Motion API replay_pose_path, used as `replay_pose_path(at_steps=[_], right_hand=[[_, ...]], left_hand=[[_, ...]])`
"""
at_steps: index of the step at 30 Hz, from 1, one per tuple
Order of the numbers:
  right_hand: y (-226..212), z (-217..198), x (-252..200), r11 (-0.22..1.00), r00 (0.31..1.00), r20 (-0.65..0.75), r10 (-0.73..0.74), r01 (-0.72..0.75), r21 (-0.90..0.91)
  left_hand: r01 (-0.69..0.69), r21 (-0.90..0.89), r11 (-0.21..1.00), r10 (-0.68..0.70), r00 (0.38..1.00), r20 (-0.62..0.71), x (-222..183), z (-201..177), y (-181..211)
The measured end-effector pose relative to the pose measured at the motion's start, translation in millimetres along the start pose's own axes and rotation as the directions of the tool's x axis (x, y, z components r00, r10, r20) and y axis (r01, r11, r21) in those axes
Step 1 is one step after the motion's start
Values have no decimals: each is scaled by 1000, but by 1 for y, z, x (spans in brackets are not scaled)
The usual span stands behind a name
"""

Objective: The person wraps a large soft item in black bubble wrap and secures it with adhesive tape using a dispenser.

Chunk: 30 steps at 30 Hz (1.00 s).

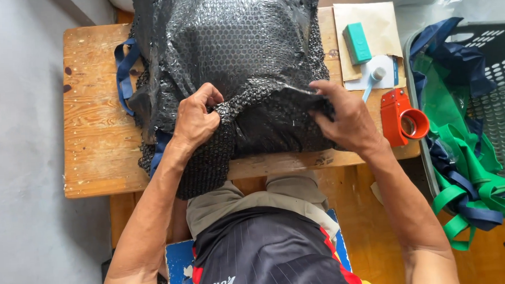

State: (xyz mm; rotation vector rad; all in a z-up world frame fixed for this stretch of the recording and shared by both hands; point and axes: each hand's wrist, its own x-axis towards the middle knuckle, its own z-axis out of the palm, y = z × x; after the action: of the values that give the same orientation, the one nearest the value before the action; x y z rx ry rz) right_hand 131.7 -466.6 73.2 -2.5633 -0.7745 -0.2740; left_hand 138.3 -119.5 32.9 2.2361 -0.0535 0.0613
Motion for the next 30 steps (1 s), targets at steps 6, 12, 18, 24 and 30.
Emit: replay_pose_path(at_steps=[6, 12, 18, 24, 30], right_hand=[[56, 17, 10, 864, 915, -277, 295, -131, 486], [112, 63, 6, 437, 822, 55, 567, -357, 825], [54, 10, -1, 197, 907, 271, 321, -345, 918], [49, 5, 17, 272, 896, 66, 439, -202, 941], [41, 2, 25, 322, 919, -7, 394, -130, 938]], left_hand=[[-59, 86, 995, 62, 997, -37, -6, -9, 28], [-168, 230, 959, 201, 972, -126, 2, -1, 29], [-150, 132, 980, 165, 980, -111, 8, -3, 33], [-161, 130, 978, 174, 980, -93, 8, -3, 34], [-157, 127, 979, 168, 983, -79, 8, -4, 42]])
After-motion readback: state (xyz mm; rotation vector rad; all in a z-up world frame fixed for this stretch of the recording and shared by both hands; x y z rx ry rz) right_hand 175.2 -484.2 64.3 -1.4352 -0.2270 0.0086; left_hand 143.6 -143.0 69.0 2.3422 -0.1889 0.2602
